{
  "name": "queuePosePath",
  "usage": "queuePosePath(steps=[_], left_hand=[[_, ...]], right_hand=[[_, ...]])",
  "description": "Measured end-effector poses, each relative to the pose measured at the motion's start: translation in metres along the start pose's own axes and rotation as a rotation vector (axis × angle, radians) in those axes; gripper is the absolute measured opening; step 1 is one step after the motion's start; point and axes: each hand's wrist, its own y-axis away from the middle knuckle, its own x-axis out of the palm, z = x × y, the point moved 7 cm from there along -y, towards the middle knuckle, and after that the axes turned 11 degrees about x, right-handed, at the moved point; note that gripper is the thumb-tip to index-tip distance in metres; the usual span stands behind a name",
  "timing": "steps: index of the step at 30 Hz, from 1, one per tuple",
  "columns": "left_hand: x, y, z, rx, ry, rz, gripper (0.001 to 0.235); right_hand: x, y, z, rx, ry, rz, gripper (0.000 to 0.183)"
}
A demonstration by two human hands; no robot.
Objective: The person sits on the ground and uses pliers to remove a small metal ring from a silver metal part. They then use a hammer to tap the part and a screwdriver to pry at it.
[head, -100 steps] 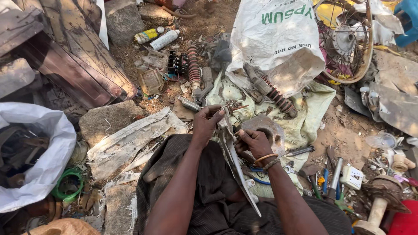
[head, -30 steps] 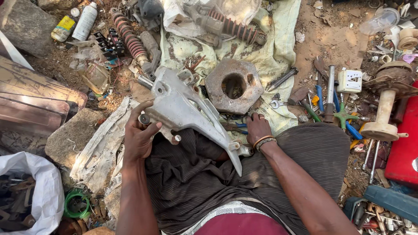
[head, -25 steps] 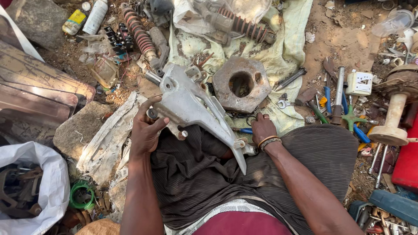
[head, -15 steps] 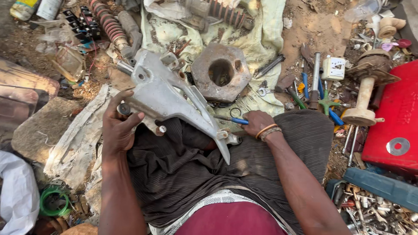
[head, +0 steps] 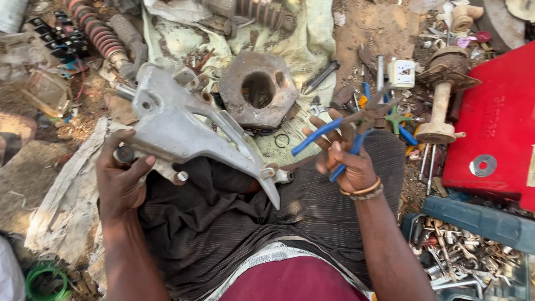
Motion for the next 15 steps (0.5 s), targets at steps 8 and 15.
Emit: queuePosePath(steps=[8,15], left_hand=[[0.004,0.001,-0.008,0.000,0.006,-0.035,0.056],[0.009,-0.006,-0.007,0.007,0.004,-0.022,0.055]], right_hand=[[-0.045,-0.021,-0.047,0.206,0.334,-0.460,0.054],[-0.037,-0.036,-0.104,0.703,1.765,-0.347,0.051]])
